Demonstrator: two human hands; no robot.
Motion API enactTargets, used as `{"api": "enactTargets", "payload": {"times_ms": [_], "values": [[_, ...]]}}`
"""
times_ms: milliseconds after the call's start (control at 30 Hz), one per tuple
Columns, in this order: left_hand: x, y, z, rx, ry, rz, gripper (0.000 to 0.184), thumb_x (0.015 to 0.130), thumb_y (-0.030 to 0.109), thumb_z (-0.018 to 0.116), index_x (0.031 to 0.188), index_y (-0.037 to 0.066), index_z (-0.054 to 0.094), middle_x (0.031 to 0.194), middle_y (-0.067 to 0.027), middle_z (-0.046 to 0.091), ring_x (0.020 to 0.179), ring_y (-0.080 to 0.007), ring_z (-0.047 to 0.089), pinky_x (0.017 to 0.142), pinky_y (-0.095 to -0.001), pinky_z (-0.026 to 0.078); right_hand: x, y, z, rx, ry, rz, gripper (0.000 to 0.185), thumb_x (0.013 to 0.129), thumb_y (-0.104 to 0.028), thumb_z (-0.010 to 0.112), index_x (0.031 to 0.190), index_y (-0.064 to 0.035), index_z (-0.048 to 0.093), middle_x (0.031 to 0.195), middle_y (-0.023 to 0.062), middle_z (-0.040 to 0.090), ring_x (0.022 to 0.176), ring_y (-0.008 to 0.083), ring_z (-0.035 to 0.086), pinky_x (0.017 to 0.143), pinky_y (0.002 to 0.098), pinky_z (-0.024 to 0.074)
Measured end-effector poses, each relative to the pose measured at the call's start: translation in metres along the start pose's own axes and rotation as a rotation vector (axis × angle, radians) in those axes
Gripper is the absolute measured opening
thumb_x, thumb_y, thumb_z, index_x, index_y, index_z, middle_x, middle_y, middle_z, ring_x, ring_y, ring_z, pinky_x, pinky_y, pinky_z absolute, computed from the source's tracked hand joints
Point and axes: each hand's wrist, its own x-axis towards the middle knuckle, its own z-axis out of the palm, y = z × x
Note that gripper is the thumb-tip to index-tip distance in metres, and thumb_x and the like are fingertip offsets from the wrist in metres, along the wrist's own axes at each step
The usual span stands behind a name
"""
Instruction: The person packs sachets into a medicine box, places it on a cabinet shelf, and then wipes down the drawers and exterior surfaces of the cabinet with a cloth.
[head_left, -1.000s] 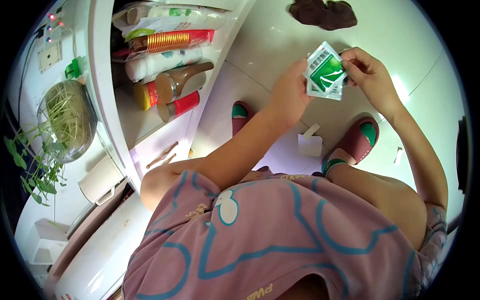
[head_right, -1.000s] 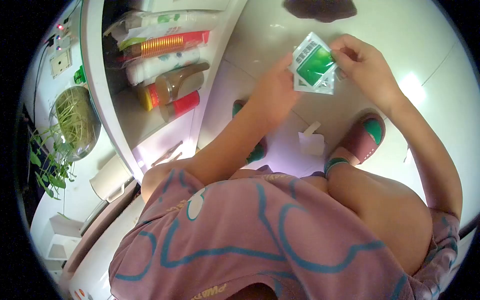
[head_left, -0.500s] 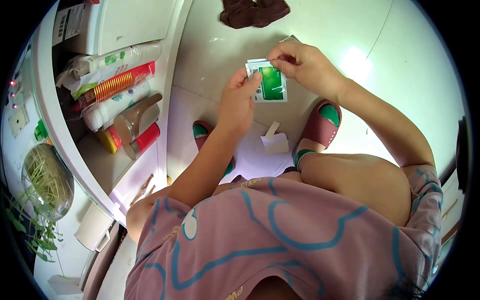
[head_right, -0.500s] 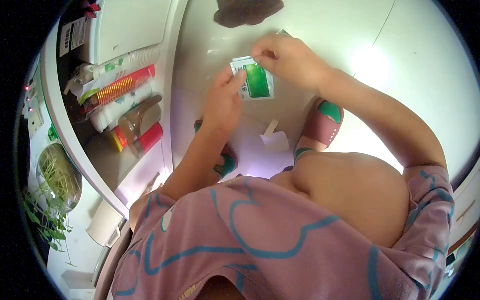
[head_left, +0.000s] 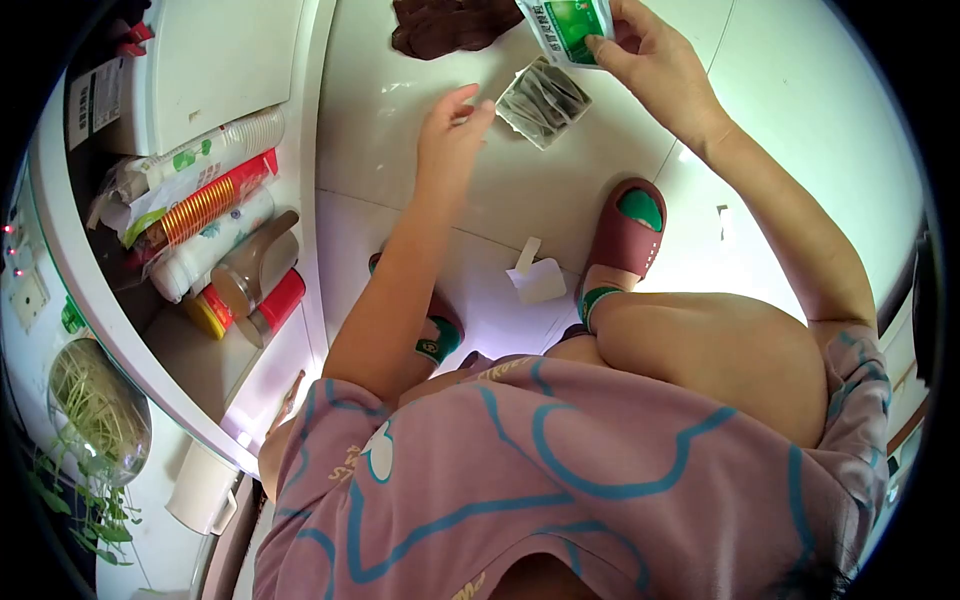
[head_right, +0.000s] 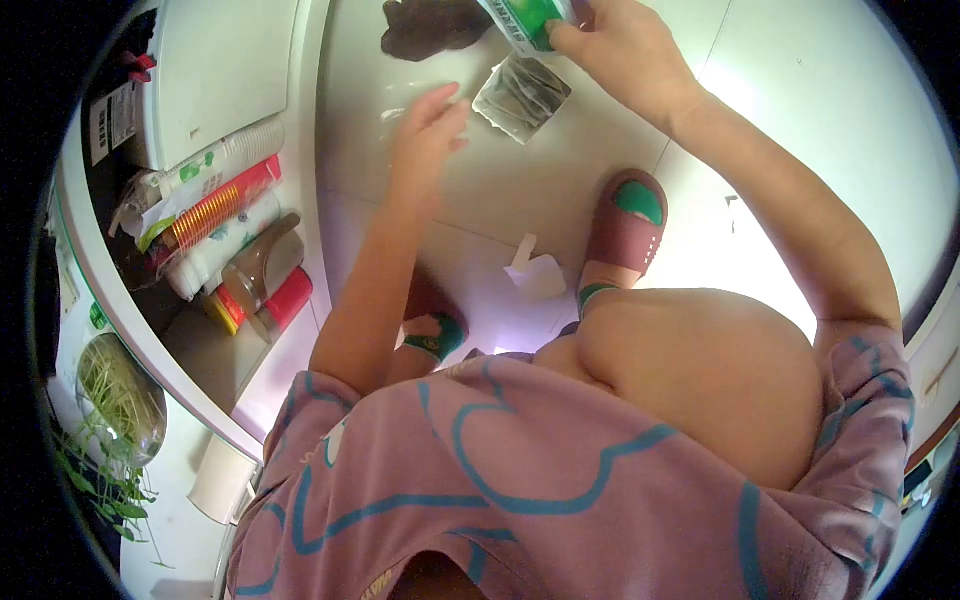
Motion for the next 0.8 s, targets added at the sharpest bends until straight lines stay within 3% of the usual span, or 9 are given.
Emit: {"api": "enactTargets", "payload": {"times_ms": [67, 100, 200, 333, 400, 533, 600, 700, 800], "values": [[0.004, 0.012, 0.005, -0.085, -0.224, -0.273, 0.066, 0.096, 0.032, 0.065, 0.145, -0.005, 0.040, 0.128, -0.0172, 0.058, 0.109, -0.0267, 0.063, 0.091, -0.0370, 0.054, -0.003, 0.021, 0.008, -0.029, 0.008, -0.132, 0.029, 0.095, -0.020, 0.064, 0.118, -0.0029, 0.060, 0.096, 0.0080, 0.070, 0.082, 0.0146, 0.064, 0.076, 0.0288, 0.0525], [0.005, 0.006, 0.010, -0.083, -0.229, -0.273, 0.066, 0.096, 0.032, 0.065, 0.145, -0.005, 0.040, 0.128, -0.0172, 0.058, 0.109, -0.0267, 0.063, 0.091, -0.0370, 0.054, -0.006, 0.021, 0.011, -0.029, 0.013, -0.128, 0.029, 0.095, -0.020, 0.064, 0.118, -0.0029, 0.060, 0.096, 0.0080, 0.070, 0.082, 0.0146, 0.064, 0.076, 0.0288, 0.0525], [0.002, -0.006, 0.030, -0.300, -0.236, -0.269, 0.063, 0.094, 0.031, 0.069, 0.139, -0.005, 0.044, 0.113, -0.0180, 0.061, 0.085, -0.0236, 0.069, 0.079, -0.0346, 0.058, -0.020, 0.018, 0.022, -0.169, -0.042, -0.071, 0.026, 0.089, -0.016, 0.061, 0.111, -0.0044, 0.056, 0.092, 0.0221, 0.067, 0.085, 0.0415, 0.064, 0.079, 0.0452, 0.0513], [-0.012, -0.004, 0.053, -0.534, -0.197, -0.373, 0.063, 0.096, 0.034, 0.064, 0.138, -0.005, 0.040, 0.115, -0.0228, 0.060, 0.097, -0.0314, 0.068, 0.085, -0.0393, 0.058, -0.027, 0.029, 0.029, -0.192, -0.033, -0.146, 0.025, 0.090, -0.016, 0.060, 0.111, -0.0047, 0.055, 0.094, 0.0198, 0.066, 0.086, 0.0396, 0.064, 0.080, 0.0450, 0.0510], [-0.010, 0.001, 0.056, -0.533, -0.231, -0.409, 0.062, 0.098, 0.036, 0.060, 0.138, -0.006, 0.041, 0.121, -0.0258, 0.058, 0.104, -0.0344, 0.066, 0.093, -0.0406, 0.056, -0.023, 0.042, 0.033, -0.267, 0.008, -0.302, 0.023, 0.094, -0.016, 0.064, 0.112, -0.0050, 0.057, 0.092, 0.0112, 0.064, 0.079, 0.0258, 0.064, 0.072, 0.0354, 0.0536], [0.007, -0.010, 0.056, -0.654, -0.338, -0.486, 0.047, 0.098, 0.026, 0.060, 0.129, -0.004, 0.044, 0.115, -0.0230, 0.061, 0.098, -0.0343, 0.069, 0.085, -0.0419, 0.060, -0.025, 0.048, 0.028, -0.326, -0.068, -0.247, 0.020, 0.093, -0.012, 0.065, 0.110, -0.0053, 0.059, 0.094, 0.0103, 0.063, 0.082, 0.0281, 0.064, 0.075, 0.0364, 0.0543], [0.013, -0.022, 0.058, -0.702, -0.394, -0.448, 0.043, 0.096, 0.019, 0.061, 0.127, -0.004, 0.042, 0.111, -0.0211, 0.062, 0.093, -0.0341, 0.071, 0.079, -0.0422, 0.061, -0.023, 0.059, 0.027, -0.473, 0.004, -0.580, 0.017, 0.091, -0.010, 0.067, 0.106, -0.0054, 0.061, 0.094, 0.0099, 0.064, 0.087, 0.0283, 0.063, 0.078, 0.0373, 0.0537], [0.013, -0.019, 0.060, -0.681, -0.350, -0.414, 0.035, 0.095, 0.010, 0.057, 0.124, -0.004, 0.045, 0.110, -0.0203, 0.063, 0.093, -0.0336, 0.071, 0.080, -0.0423, 0.062, -0.023, 0.061, 0.027, -0.441, 0.000, -0.662, 0.010, 0.087, -0.014, 0.064, 0.096, -0.0093, 0.064, 0.090, 0.0100, 0.065, 0.092, 0.0310, 0.061, 0.080, 0.0428, 0.0510], [0.006, -0.007, 0.061, -0.597, -0.292, -0.407, 0.032, 0.093, 0.004, 0.053, 0.124, -0.004, 0.046, 0.110, -0.0201, 0.065, 0.093, -0.0332, 0.071, 0.081, -0.0421, 0.062, -0.025, 0.054, 0.037, -0.303, 0.016, -0.470, 0.012, 0.083, -0.010, 0.067, 0.095, -0.0100, 0.065, 0.088, 0.0092, 0.065, 0.092, 0.0310, 0.061, 0.079, 0.0427, 0.0510]]}}
